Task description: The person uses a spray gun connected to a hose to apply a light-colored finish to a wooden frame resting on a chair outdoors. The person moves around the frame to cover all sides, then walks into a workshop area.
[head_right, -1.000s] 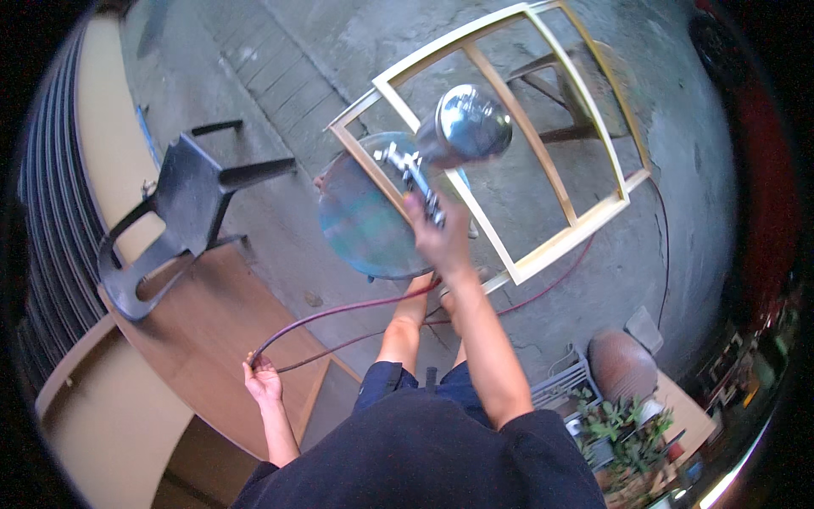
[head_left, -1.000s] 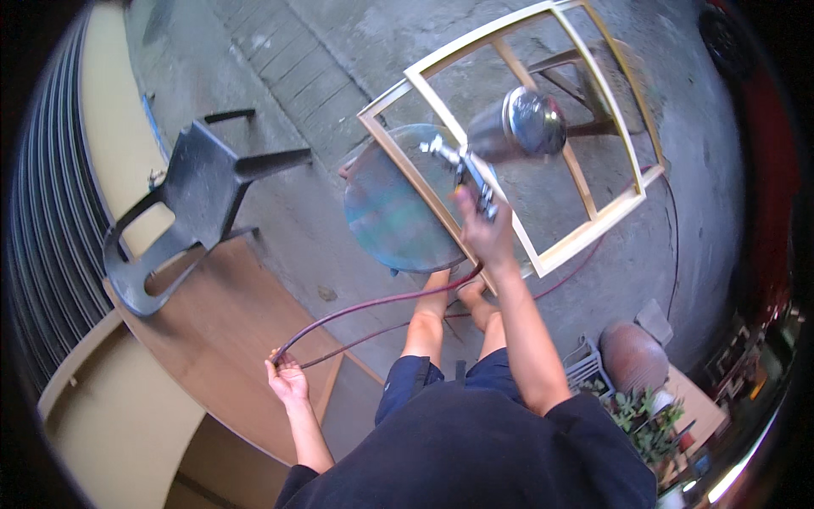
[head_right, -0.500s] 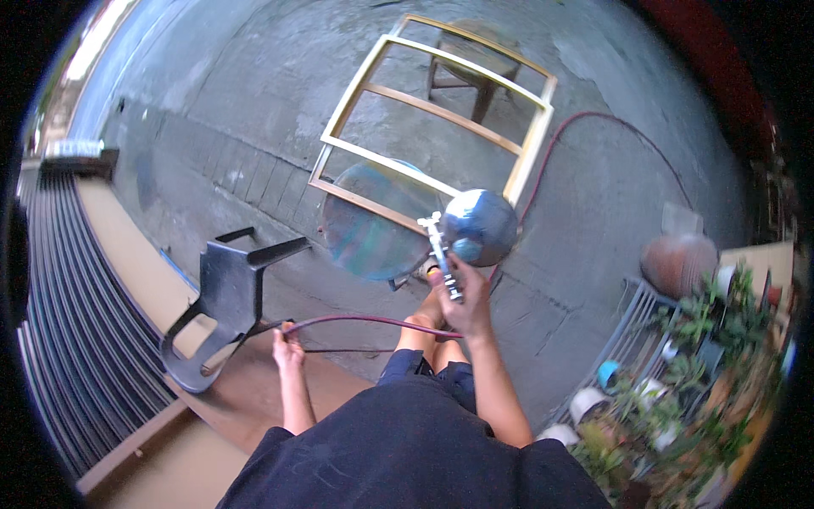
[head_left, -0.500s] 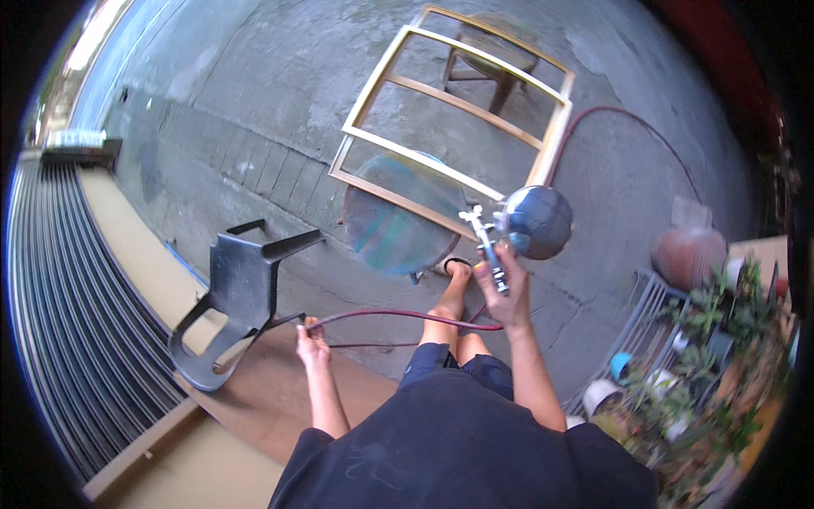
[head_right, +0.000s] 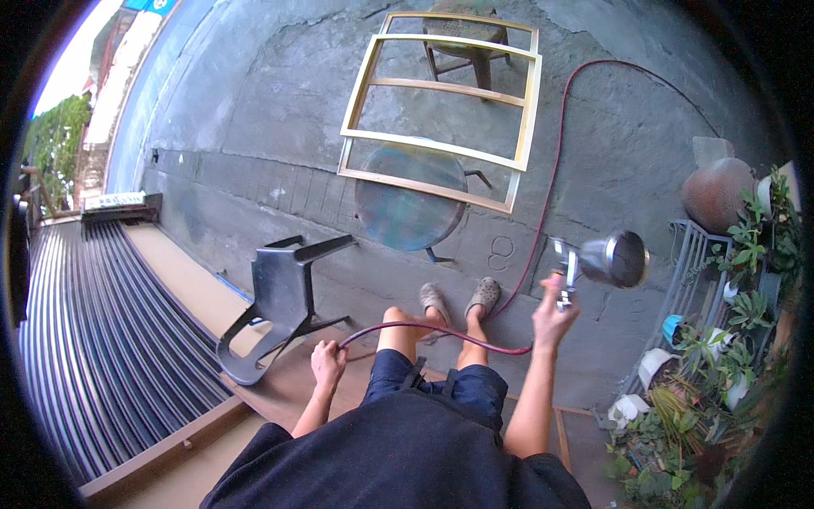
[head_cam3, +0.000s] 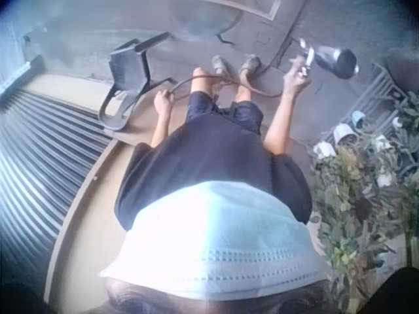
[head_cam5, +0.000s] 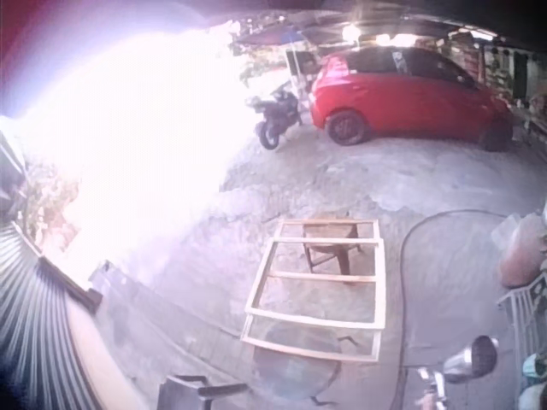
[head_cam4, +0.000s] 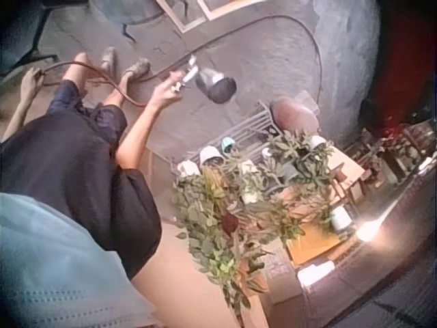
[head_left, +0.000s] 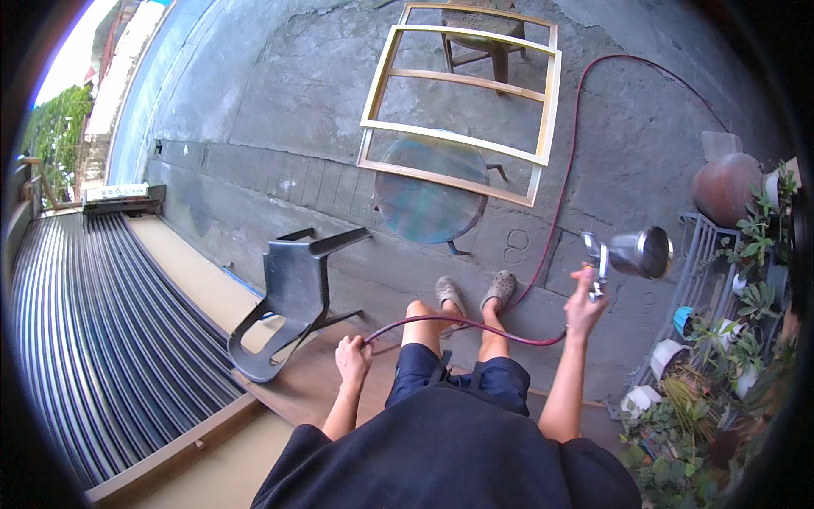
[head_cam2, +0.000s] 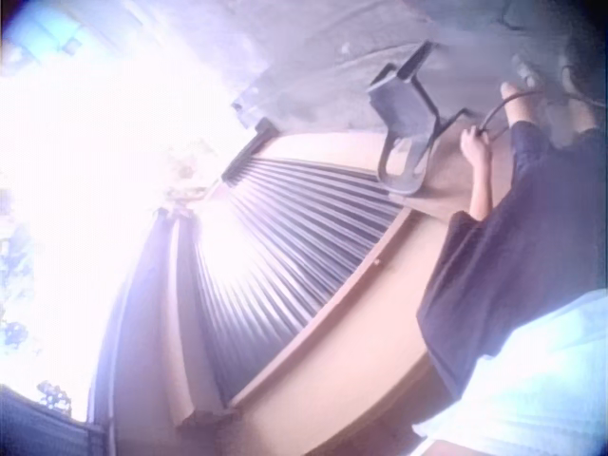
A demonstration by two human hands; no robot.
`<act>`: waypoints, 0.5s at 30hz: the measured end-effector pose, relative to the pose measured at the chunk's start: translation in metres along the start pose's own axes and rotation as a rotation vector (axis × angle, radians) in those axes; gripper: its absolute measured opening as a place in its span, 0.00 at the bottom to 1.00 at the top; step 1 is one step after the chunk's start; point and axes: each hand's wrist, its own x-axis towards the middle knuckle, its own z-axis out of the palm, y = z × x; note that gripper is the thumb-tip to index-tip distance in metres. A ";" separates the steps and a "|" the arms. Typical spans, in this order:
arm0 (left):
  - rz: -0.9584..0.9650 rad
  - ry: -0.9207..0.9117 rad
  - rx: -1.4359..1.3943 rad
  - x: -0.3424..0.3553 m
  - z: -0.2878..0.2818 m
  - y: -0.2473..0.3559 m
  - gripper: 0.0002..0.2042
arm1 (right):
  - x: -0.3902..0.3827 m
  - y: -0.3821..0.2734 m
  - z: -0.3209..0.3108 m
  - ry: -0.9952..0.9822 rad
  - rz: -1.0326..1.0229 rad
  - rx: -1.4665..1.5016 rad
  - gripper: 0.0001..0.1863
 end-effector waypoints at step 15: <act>0.184 -0.402 -0.767 0.138 -0.068 -0.043 0.13 | 0.002 0.022 0.078 0.618 0.282 -0.185 0.33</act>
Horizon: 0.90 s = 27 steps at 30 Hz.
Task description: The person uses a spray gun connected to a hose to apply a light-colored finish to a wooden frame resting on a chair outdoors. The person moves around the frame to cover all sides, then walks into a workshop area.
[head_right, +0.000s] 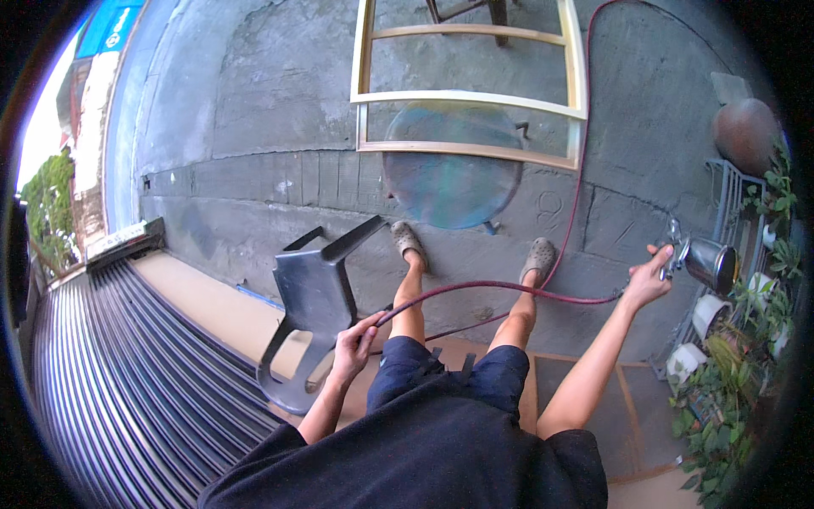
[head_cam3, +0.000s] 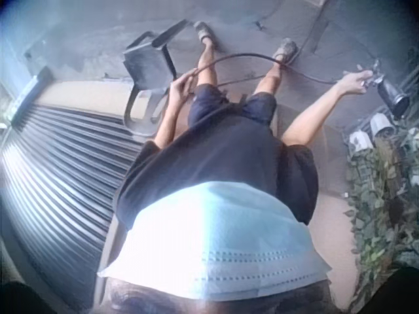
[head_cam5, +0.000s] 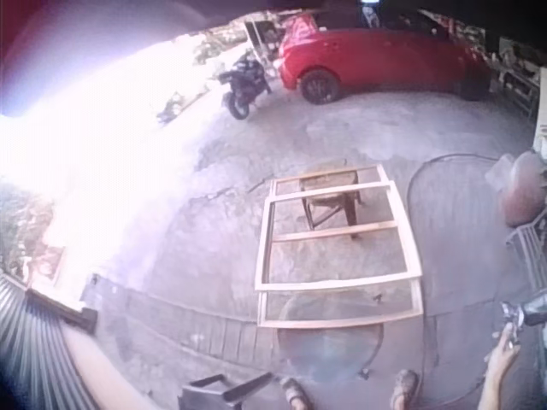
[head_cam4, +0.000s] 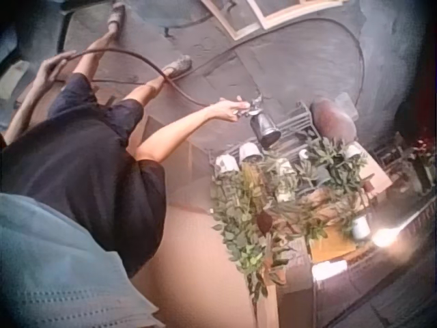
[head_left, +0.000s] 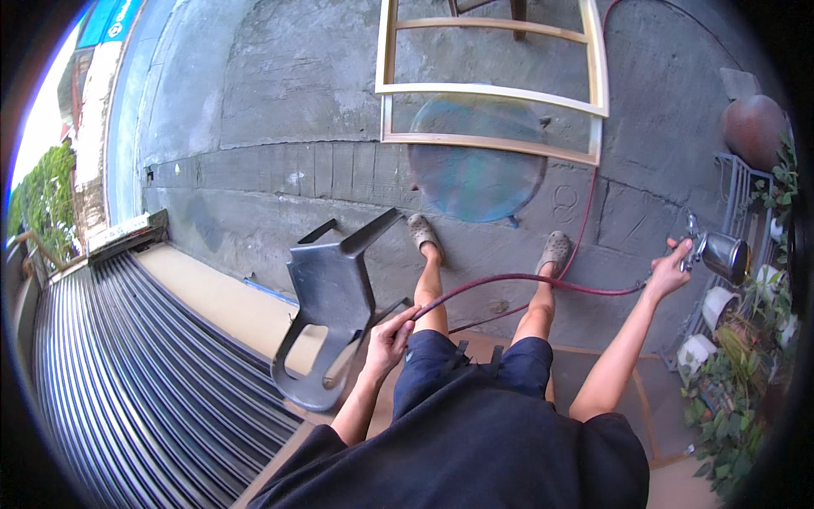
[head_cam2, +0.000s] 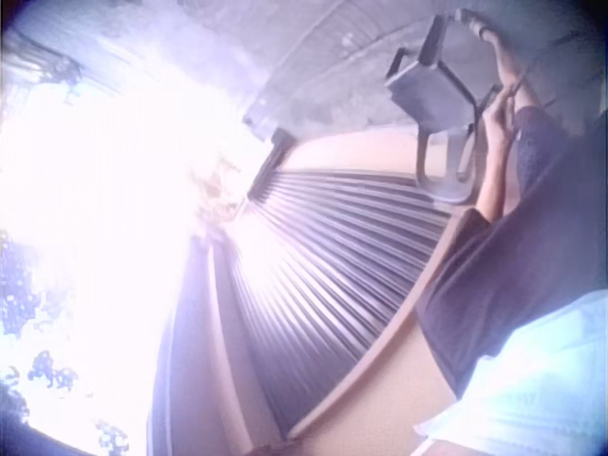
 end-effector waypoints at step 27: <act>-0.382 0.551 -0.127 0.027 -0.310 -0.189 0.17 | -0.483 -0.138 0.345 -0.840 -0.383 0.466 0.18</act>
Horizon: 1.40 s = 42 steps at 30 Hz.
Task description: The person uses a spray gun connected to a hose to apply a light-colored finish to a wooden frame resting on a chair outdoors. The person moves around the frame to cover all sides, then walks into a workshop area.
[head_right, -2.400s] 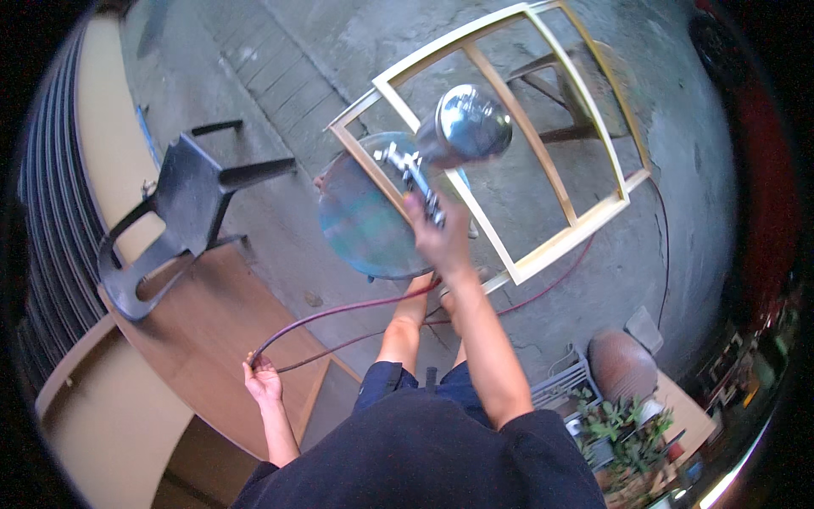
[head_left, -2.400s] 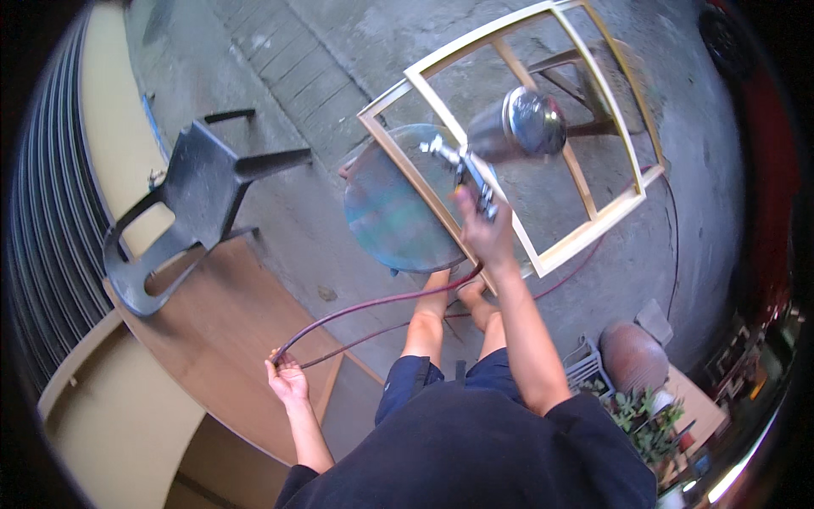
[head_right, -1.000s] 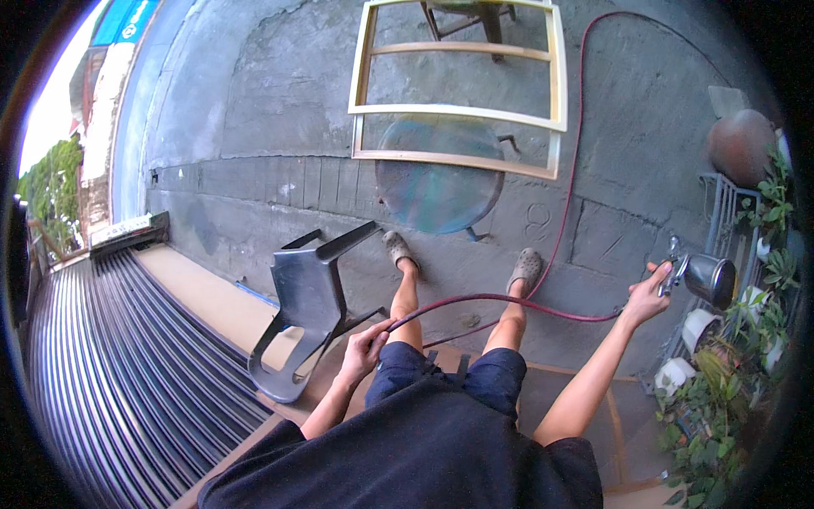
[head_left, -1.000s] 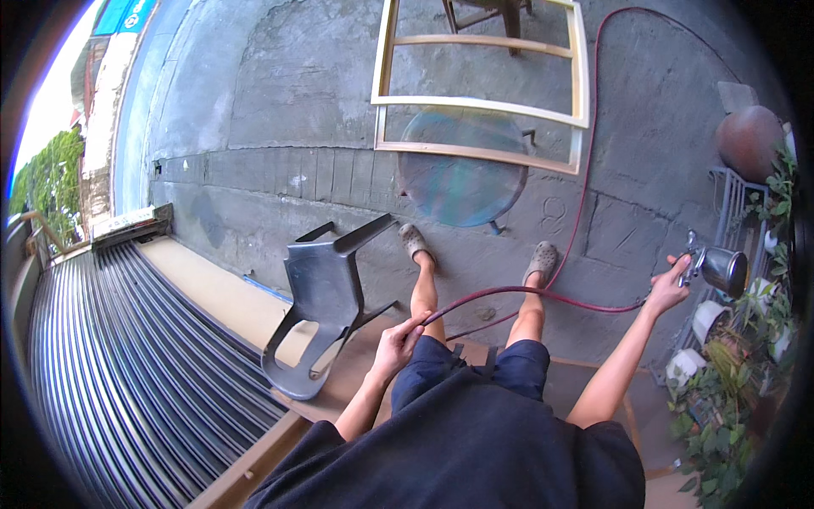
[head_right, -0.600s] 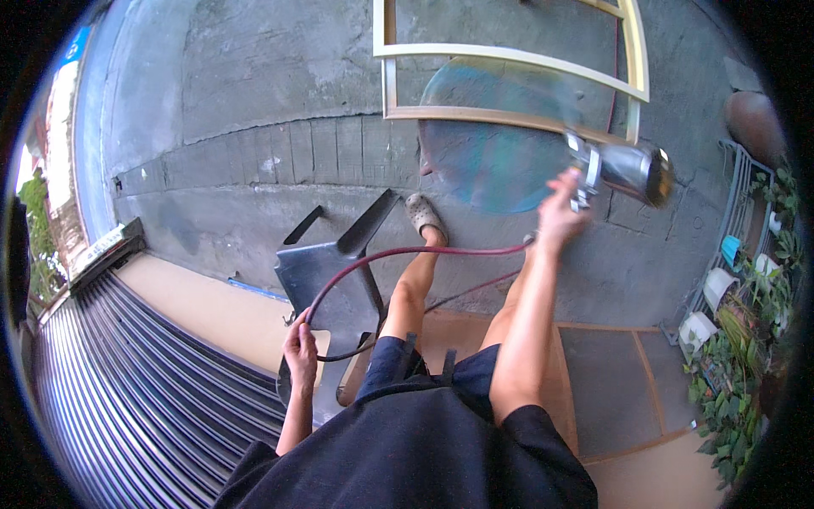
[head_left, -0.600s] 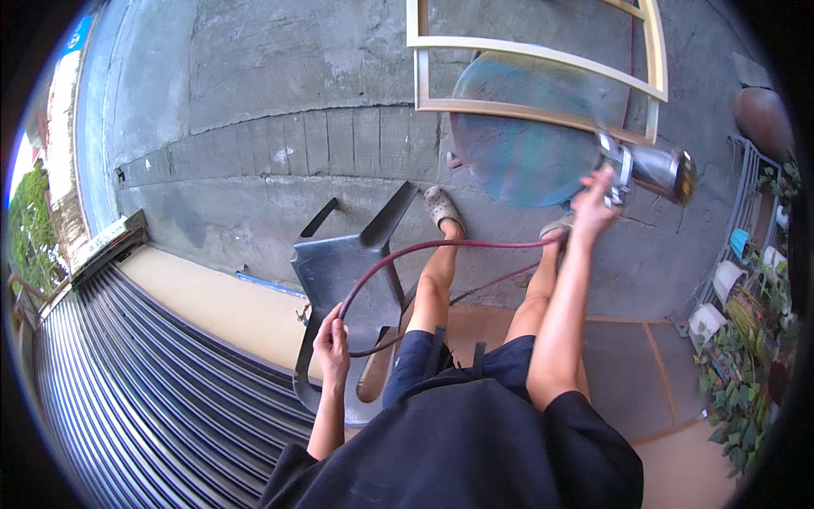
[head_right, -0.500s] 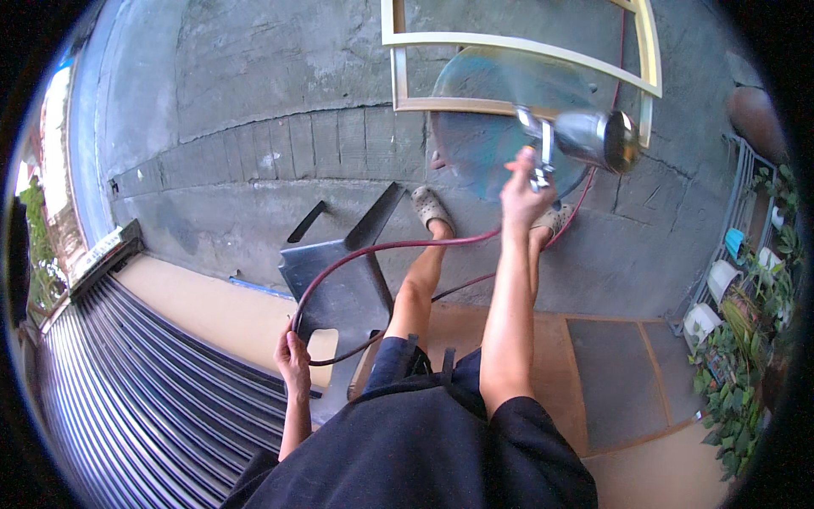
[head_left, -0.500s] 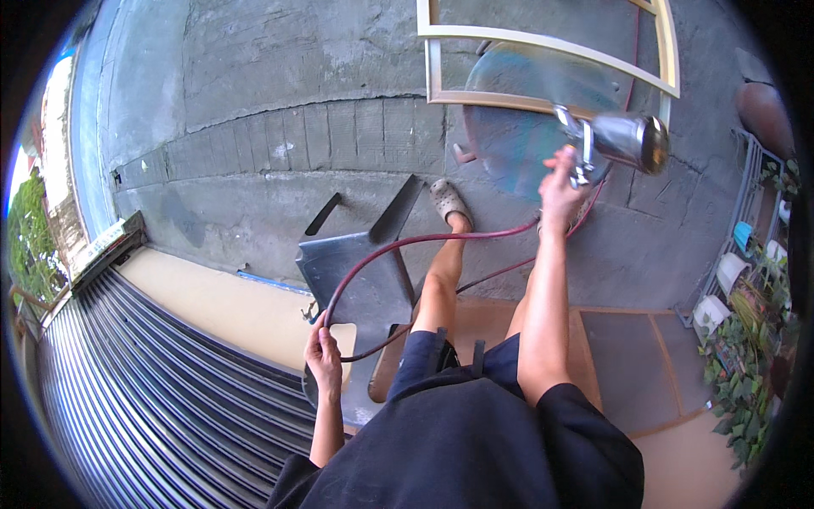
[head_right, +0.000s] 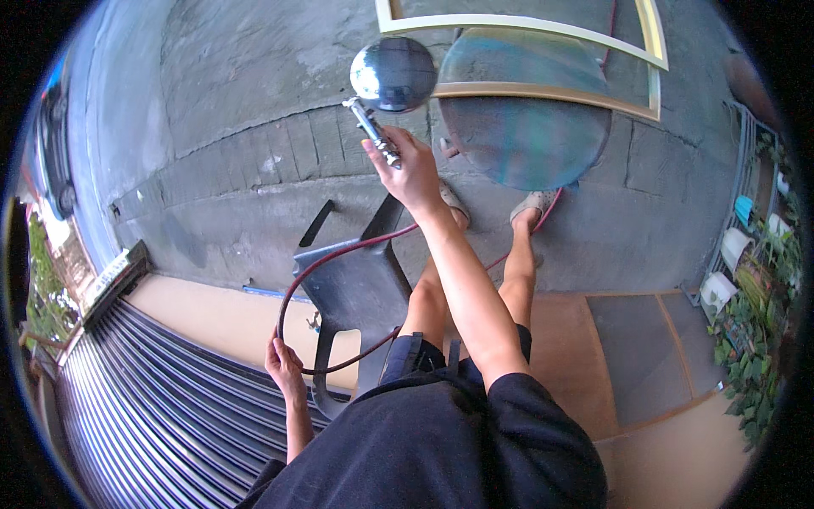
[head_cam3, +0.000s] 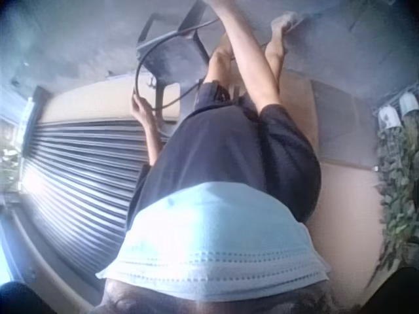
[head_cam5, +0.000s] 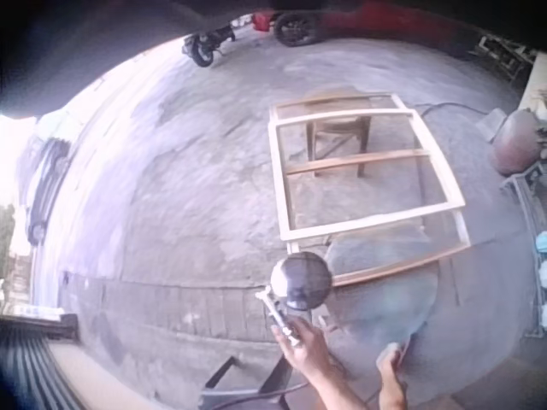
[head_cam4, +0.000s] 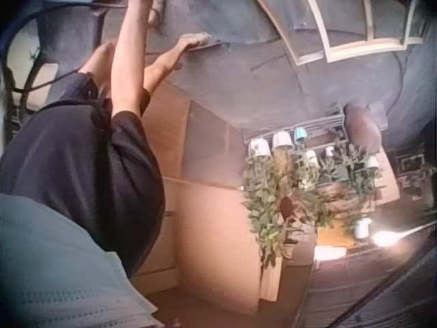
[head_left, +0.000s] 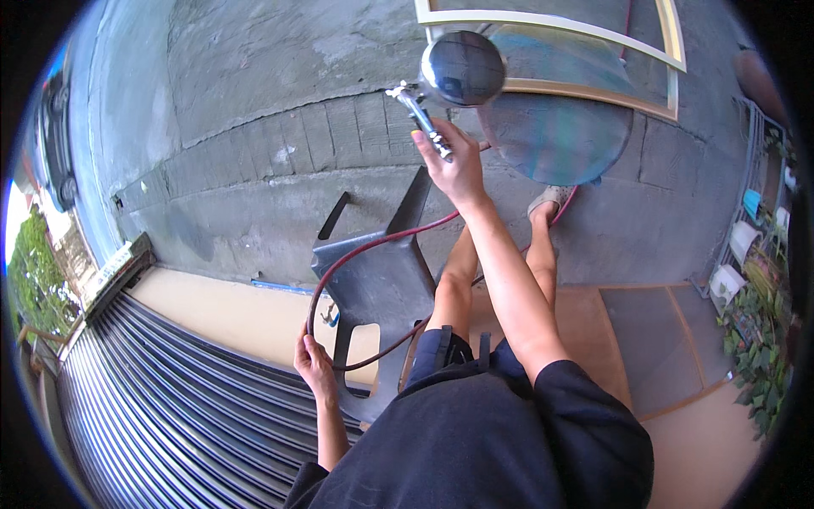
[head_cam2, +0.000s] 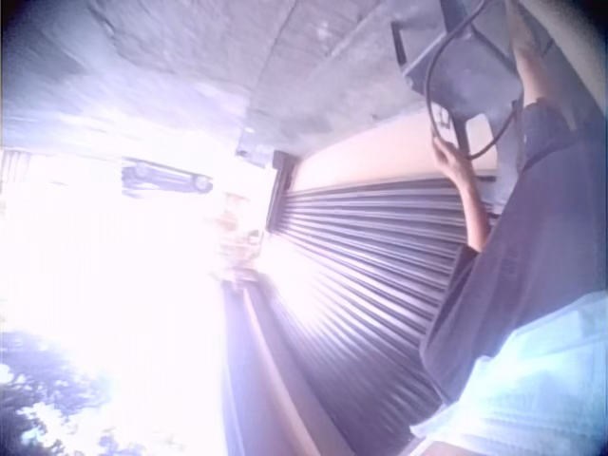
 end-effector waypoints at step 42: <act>0.134 -0.503 0.159 -0.096 0.221 0.165 0.19 | 0.064 0.119 -0.378 0.658 0.416 -0.208 0.24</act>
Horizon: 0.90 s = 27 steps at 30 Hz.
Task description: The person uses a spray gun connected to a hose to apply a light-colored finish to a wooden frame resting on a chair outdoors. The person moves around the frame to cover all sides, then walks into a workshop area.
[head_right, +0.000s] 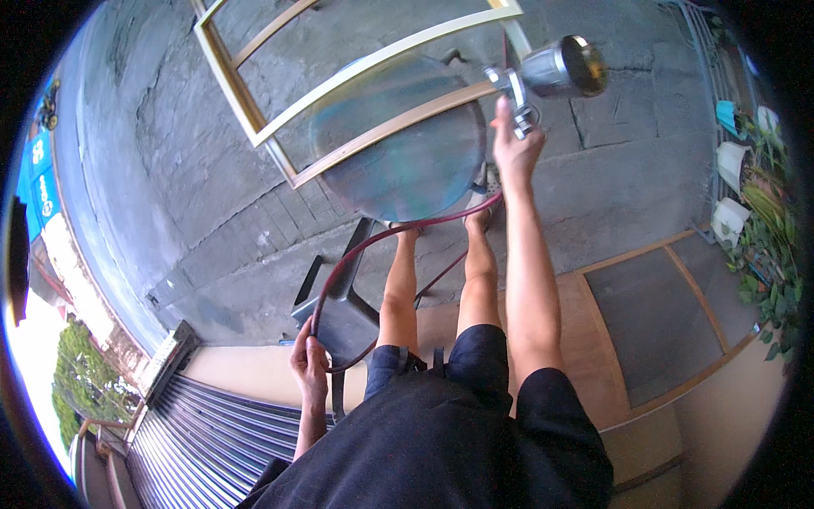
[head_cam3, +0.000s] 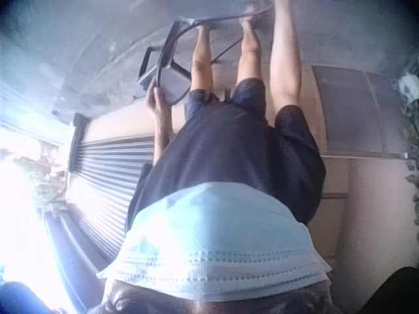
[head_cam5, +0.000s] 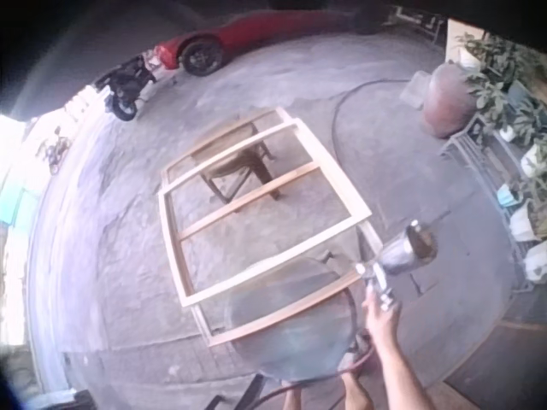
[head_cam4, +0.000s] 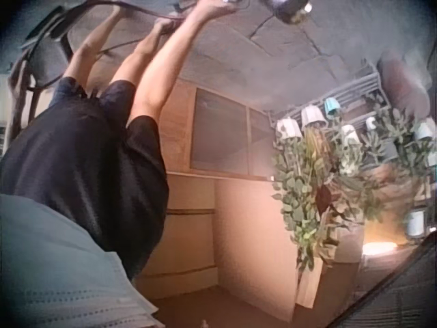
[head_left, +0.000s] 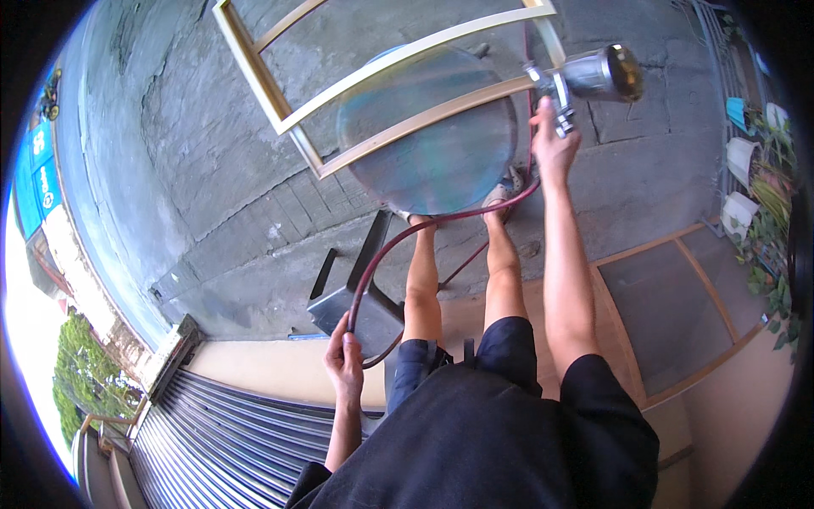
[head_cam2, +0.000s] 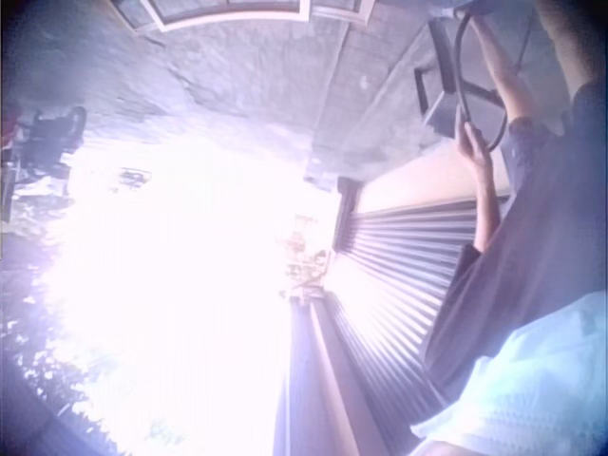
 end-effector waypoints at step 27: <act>0.014 0.298 -0.164 0.015 -0.179 -0.058 0.18 | -0.210 -0.110 0.167 -0.348 -0.165 0.131 0.15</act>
